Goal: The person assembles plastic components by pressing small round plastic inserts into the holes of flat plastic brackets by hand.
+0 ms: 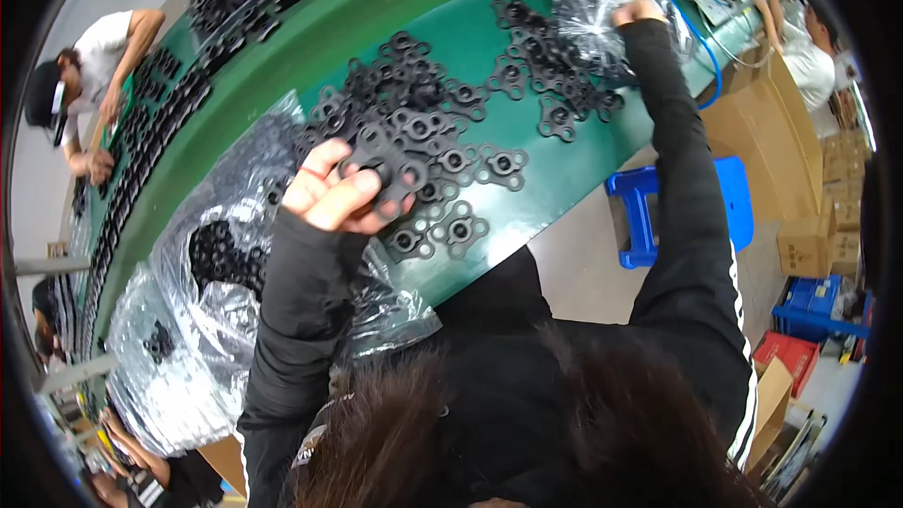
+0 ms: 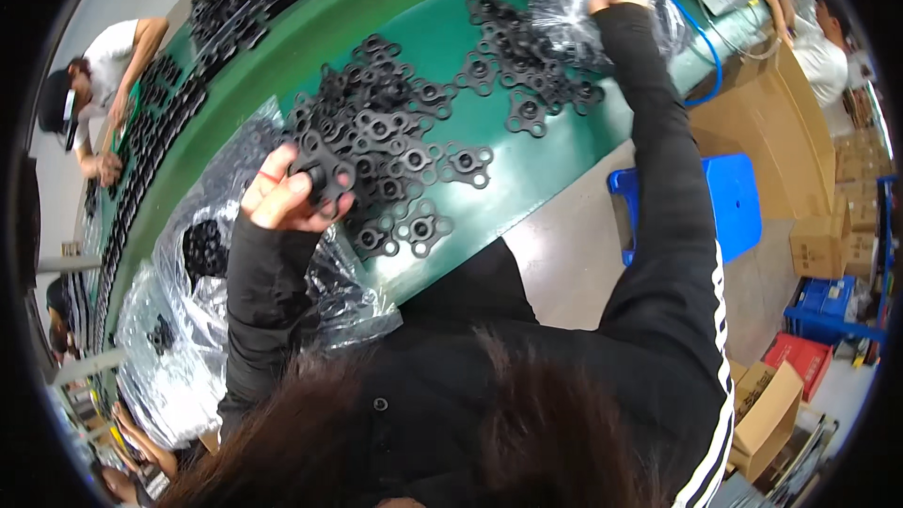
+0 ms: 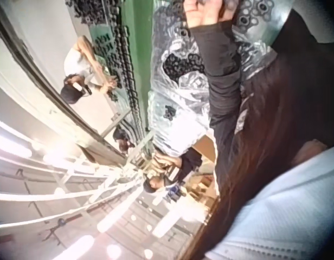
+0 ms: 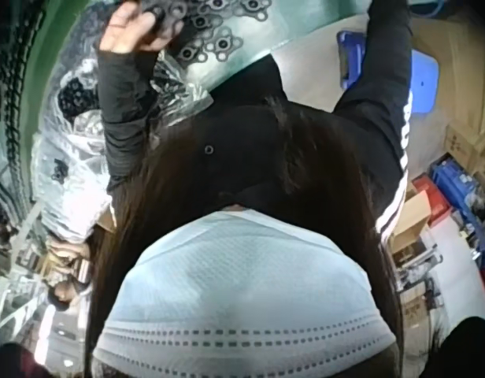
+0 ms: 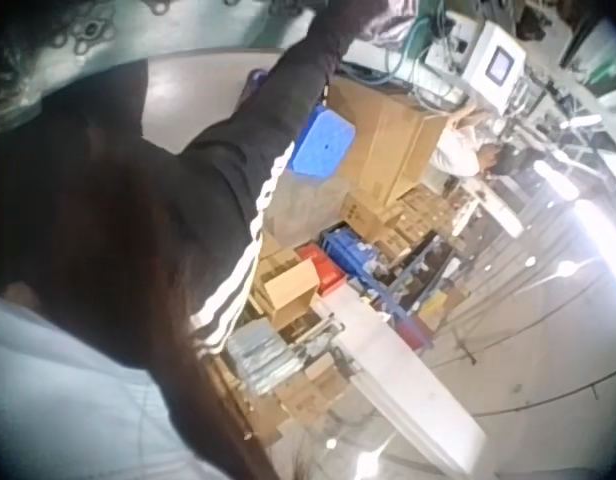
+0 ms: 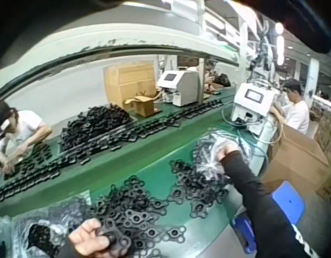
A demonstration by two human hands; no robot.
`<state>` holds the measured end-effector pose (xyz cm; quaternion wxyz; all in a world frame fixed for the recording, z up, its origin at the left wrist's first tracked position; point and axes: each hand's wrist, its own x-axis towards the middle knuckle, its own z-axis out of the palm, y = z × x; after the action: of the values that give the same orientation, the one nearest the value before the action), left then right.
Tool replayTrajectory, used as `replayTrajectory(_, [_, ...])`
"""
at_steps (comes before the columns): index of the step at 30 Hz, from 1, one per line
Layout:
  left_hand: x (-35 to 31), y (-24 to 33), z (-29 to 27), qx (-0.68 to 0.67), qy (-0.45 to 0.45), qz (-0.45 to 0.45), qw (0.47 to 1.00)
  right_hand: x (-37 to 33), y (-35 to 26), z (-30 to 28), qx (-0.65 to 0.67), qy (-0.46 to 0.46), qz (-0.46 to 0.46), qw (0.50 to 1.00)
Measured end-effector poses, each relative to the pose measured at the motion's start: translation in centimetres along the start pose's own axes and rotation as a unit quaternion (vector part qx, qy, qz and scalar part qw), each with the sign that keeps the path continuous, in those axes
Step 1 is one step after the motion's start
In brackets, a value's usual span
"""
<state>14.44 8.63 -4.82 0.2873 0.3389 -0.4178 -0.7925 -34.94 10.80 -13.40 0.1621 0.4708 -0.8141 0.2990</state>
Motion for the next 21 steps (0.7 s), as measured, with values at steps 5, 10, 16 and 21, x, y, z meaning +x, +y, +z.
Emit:
replayTrajectory(5, [-0.7, -0.8, 0.6, 0.016, 0.008, 0.082, 0.996, -6.0, -13.6, -9.6, 0.511, -0.037, 0.176, 0.841])
replayTrajectory(10, [-0.9, -1.6, 3.0, 0.041, 0.045, 0.139, 0.988, -15.6, -25.4, -12.3, 0.55, -0.209, 0.122, 0.799])
replayTrajectory(16, [-2.4, -1.0, 4.1, -0.02, 0.023, 0.105, 0.994, -17.3, -28.8, -11.7, 0.601, -0.195, 0.09, 0.77])
replayTrajectory(21, [-3.2, -0.1, 3.7, -0.11, 0.024, 0.009, 0.994, -17.1, -28.8, -12.3, 0.592, -0.248, 0.129, 0.756])
